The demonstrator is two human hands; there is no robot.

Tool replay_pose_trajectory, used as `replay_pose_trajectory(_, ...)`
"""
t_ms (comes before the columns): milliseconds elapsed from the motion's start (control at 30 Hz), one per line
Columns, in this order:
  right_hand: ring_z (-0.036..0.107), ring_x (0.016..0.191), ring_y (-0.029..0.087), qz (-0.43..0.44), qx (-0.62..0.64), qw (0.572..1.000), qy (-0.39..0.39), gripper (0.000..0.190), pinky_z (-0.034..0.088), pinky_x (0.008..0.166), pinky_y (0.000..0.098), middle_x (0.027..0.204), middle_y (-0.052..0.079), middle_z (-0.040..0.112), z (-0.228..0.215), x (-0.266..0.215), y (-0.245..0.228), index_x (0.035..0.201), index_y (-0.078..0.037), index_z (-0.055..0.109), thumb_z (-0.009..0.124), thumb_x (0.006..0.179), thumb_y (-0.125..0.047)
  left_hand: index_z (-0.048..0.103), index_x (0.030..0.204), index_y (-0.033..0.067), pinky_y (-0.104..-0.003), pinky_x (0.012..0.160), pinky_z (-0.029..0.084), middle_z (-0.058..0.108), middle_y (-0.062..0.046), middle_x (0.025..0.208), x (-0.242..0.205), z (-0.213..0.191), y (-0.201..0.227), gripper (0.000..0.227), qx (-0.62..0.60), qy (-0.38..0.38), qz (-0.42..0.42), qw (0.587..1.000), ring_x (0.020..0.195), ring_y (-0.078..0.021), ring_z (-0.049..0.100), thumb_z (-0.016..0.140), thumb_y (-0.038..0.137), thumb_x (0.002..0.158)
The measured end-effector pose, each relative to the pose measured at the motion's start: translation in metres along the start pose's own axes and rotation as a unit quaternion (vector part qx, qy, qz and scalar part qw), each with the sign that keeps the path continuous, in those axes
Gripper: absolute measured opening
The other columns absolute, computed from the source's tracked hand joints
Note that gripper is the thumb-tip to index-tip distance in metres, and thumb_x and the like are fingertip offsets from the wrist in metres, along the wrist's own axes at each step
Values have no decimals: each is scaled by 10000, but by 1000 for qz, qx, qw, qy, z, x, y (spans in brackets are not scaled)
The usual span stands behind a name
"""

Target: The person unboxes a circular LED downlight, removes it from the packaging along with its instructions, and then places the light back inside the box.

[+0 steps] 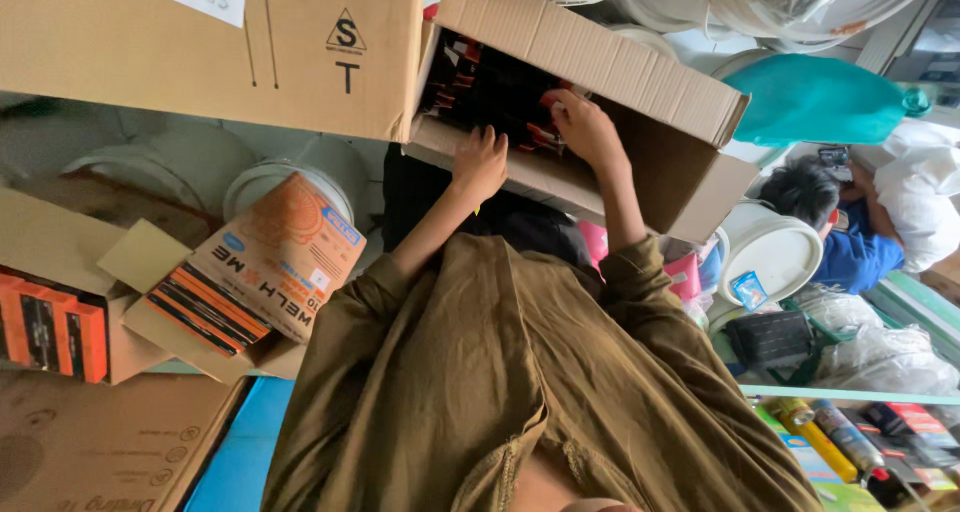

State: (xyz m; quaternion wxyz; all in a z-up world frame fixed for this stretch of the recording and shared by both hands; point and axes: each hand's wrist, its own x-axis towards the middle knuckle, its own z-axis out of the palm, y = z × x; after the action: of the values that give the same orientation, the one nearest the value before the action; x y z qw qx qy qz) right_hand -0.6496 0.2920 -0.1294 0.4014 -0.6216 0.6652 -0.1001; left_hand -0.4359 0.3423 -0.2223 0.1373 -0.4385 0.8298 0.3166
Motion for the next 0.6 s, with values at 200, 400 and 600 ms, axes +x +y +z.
replay_pose_trajectory(200, 554, 1163, 466, -35, -192, 980, 28, 703, 437, 954, 606, 1495, 213, 492, 101, 47, 48, 1526, -38, 457, 692, 893, -233, 464, 1486, 96, -652, 1004, 394, 458, -169, 1524, 44, 2, 4, 782, -9, 97, -65, 993, 1406, -369, 411, 744, 229, 768)
replay_pose_trajectory(400, 499, 1354, 377, -1, -226, 967, -116, 595, 344, 1126, 597, 1377, 150, 570, 138, 64, 72, 1485, -160, 476, 698, 954, -309, 641, 1360, 157, -697, 1017, 390, 616, -93, 1387, 50, -38, 9, 385, 26, -54, -139, 988, 1376, -341, 487, 579, 218, 985)
replay_pose_trajectory(600, 638, 1130, 425, 67, -162, 978, -113, 442, 513, 933, 567, 1307, 198, 643, 130, 75, 59, 1489, -114, 517, 598, 1075, -246, 513, 1451, 162, -617, 874, 450, 636, -181, 1339, 55, -17, -2, 517, -33, -70, -184, 980, 1159, -366, 620, 577, 207, 940)
